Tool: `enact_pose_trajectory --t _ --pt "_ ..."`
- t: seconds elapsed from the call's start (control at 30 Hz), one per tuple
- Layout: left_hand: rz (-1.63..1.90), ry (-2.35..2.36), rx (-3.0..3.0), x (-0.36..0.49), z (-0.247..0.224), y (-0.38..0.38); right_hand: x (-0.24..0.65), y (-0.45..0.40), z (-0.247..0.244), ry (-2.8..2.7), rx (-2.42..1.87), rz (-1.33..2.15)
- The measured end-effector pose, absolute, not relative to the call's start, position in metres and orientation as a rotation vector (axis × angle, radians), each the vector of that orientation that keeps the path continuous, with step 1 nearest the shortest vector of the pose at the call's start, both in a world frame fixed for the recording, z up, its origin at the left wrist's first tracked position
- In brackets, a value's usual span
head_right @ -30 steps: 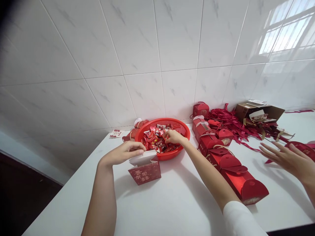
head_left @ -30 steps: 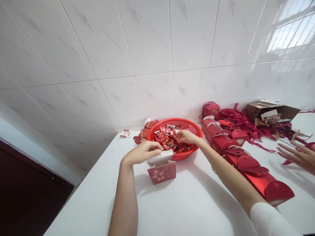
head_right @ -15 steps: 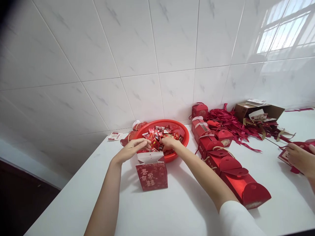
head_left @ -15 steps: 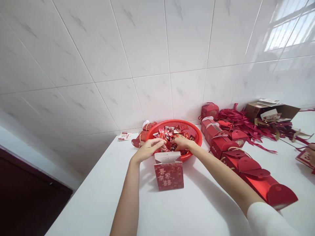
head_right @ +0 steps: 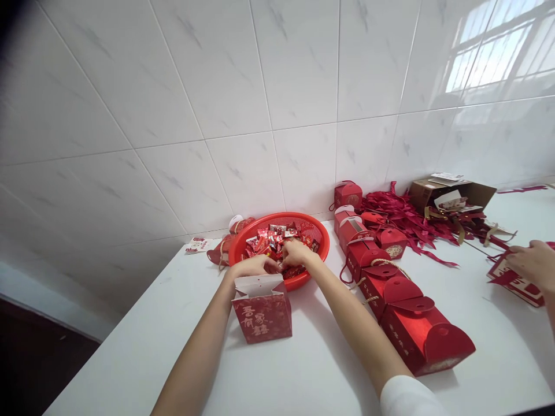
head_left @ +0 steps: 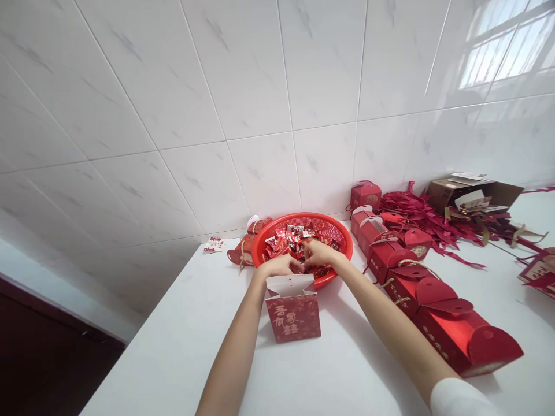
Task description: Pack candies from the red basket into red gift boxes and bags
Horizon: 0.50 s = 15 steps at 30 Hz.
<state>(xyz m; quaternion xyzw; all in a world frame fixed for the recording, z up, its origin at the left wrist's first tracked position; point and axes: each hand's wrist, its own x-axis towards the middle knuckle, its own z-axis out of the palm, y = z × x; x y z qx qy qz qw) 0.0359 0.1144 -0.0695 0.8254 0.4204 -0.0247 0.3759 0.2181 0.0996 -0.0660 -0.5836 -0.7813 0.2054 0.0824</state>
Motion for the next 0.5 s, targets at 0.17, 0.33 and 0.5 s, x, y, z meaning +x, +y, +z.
enact_pose_trajectory --t 0.17,0.33,0.5 --pt "-0.038 1.197 2.147 0.036 -0.075 0.113 0.220 0.102 -0.073 -2.442 -1.717 0.765" --pt "-0.041 1.299 2.090 0.041 -0.070 0.113 0.220 0.104 -0.074 -2.533 -1.668 0.835" --pt "-0.045 1.496 2.233 0.050 -0.073 0.123 0.220 0.104 -0.075 -2.604 -1.626 0.798"
